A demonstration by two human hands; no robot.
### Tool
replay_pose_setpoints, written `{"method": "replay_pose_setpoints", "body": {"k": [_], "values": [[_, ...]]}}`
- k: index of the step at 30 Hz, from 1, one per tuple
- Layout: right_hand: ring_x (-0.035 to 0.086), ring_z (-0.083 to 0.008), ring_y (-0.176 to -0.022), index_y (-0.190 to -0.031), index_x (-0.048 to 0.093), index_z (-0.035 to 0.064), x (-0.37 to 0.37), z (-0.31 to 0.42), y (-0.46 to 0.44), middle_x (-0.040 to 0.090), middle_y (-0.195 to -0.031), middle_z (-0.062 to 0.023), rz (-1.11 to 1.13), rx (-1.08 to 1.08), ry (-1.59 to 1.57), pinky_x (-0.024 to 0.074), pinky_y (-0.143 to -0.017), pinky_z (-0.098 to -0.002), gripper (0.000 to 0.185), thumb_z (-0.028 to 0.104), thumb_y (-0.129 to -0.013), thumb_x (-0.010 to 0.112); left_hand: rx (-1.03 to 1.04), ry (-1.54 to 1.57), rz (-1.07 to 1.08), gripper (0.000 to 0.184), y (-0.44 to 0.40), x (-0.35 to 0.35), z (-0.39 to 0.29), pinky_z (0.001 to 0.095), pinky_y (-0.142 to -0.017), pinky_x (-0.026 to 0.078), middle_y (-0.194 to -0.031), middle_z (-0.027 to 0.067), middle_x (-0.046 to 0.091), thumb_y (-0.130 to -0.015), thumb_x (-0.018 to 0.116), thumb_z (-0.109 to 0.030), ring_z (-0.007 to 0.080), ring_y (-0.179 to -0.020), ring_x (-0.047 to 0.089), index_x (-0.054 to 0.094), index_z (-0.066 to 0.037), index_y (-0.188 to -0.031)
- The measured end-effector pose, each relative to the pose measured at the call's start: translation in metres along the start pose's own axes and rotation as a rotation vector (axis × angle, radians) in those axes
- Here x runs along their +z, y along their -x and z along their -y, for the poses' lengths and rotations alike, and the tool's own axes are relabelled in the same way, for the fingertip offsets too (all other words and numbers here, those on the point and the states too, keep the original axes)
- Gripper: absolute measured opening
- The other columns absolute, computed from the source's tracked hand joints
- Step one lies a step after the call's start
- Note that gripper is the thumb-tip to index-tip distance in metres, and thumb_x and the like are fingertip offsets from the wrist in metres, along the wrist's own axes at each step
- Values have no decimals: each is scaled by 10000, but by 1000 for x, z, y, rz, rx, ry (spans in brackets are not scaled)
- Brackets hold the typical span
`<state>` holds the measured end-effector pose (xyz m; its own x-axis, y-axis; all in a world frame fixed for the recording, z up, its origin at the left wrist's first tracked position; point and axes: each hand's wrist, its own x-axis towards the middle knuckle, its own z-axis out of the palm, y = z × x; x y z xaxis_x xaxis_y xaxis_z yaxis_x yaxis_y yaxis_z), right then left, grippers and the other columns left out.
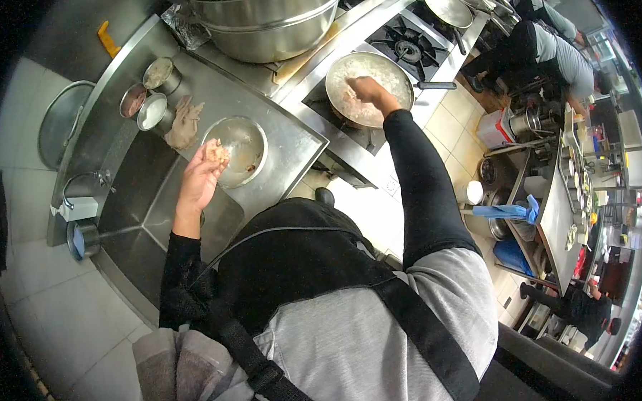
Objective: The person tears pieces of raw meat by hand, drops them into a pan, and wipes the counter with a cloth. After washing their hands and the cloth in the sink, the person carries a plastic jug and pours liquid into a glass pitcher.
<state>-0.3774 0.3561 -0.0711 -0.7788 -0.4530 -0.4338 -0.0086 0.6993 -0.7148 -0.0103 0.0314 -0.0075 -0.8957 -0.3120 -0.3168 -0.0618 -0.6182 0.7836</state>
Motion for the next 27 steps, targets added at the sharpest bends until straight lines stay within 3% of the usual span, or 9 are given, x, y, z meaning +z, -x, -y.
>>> {"method": "replay_pose_setpoints", "body": {"k": [4,6,9,10,13,15,18,23,27], "values": [[663,-339,-868,-1350,464,-53,-20,-18,-16,644,-1055,-212,-1,-96,130,556,-764,-426,652,495,-995,446,7,-136,59,405,-7,-9,9,317,-957,531,-1161,78,605,-984,567,-82,188,-1034,627,476,23,-1364],[646,-335,-921,-1329,431,-103,-22,-8,-9,647,-1056,-187,-186,52,-433,544,-780,-430,679,477,-981,496,2,-124,41,392,-6,-13,9,318,-939,540,-1162,78,610,-980,580,-89,184,-1027,631,496,21,-1347],[630,-228,-876,-1274,535,-51,-14,-8,-20,666,-1002,-127,-269,-357,-247,516,-778,-335,417,224,-966,595,40,-81,-12,379,-5,-16,14,311,-893,561,-1154,78,623,-973,604,-100,172,-1012,639,525,18,-1325],[628,-199,-864,-1238,567,-47,4,45,2,669,-985,-112,-247,-26,-475,510,-785,-310,365,190,-963,603,84,-60,-42,379,-3,-18,14,303,-866,572,-1145,79,632,-969,614,-103,163,-1003,643,533,16,-1320],[628,-136,-862,-1239,602,1,79,119,60,675,-990,-62,91,-421,-362,514,-800,-285,311,111,-949,625,70,-177,-99,297,-3,-10,11,307,-817,591,-1097,88,658,-940,649,-90,179,-966,668,573,12,-1208],[636,-140,-956,-1405,470,59,131,160,106,623,-1239,-120,427,-679,-358,522,-867,-297,579,191,-900,721,66,-217,-143,237,-2,1,6,308,-802,599,-1061,94,672,-925,659,-67,190,-928,687,593,5,-1140],[689,-250,-903,-1391,494,76,189,194,142,648,-1196,-179,326,-871,-202,556,-798,-358,712,283,-795,824,76,-119,-80,235,1,14,-6,351,-826,598,-1083,81,671,-919,674,-87,195,-950,682,593,-27,-1131],[686,-214,-790,-1155,659,17,197,186,118,711,-877,-77,291,-712,-114,551,-758,-307,352,230,-886,740,-59,-6,-31,315,9,10,-19,355,-845,551,-1096,45,663,-910,683,-99,169,-955,664,565,-90,-1201],[660,-99,-835,-1168,624,-24,187,196,123,689,-981,-55,566,-481,-485,552,-741,-235,248,132,-976,629,103,-106,42,323,5,-2,-10,296,-812,527,-1064,41,652,-904,664,-49,137,-929,640,555,-72,-1208]]}}
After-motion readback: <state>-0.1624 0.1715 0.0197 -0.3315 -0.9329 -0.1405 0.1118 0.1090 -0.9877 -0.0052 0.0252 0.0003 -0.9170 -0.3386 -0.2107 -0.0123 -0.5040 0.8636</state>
